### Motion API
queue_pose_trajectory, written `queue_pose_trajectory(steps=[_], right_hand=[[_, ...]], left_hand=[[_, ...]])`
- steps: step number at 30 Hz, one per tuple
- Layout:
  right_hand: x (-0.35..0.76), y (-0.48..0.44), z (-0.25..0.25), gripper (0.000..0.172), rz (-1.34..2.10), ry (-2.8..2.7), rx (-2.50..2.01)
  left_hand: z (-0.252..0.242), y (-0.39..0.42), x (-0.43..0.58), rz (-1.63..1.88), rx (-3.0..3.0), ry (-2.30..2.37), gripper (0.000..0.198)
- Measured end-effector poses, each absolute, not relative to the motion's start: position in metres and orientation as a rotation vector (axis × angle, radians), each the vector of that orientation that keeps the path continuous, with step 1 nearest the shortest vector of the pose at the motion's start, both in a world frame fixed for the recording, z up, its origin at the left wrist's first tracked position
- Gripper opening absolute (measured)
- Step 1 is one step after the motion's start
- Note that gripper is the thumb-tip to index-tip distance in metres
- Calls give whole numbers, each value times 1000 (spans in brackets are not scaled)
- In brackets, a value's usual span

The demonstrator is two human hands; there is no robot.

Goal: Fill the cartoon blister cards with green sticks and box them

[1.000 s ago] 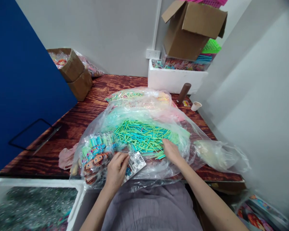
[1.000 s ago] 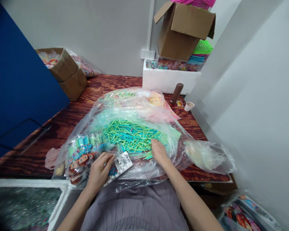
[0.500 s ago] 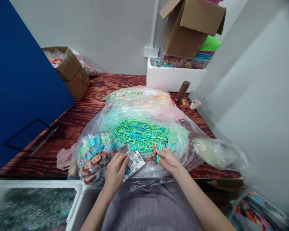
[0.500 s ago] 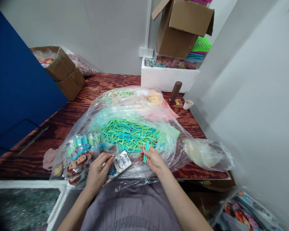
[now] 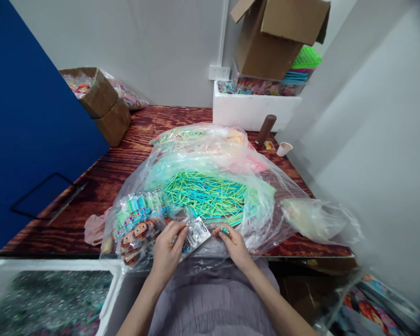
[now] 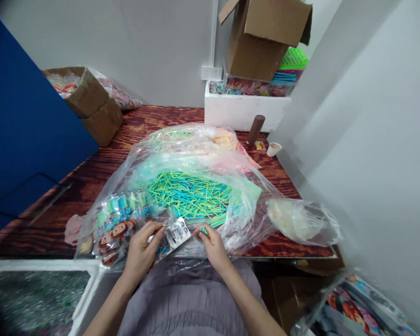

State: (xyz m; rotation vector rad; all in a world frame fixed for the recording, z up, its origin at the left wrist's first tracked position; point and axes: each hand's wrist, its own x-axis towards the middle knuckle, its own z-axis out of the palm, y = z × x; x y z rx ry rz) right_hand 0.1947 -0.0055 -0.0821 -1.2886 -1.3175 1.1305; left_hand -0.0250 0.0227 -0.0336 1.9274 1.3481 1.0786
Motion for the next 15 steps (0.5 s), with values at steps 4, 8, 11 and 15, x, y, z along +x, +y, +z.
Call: queue_pose_trajectory(steps=[4, 8, 11, 15], right_hand=[[195, -6, -81, 15, 1141, -1317, -1291], [196, -7, -79, 16, 1143, -1333, -1317], [196, -7, -78, 16, 1135, -1330, -1332], [195, -7, -78, 18, 1153, -1308, -1326]], left_hand=[[-34, 21, -25, 1065, 1898, 1346, 16], [-35, 22, -23, 1076, 1837, 1350, 17], [-25, 21, -23, 1090, 1698, 1340, 18], [3, 6, -43, 1081, 1226, 1144, 24]])
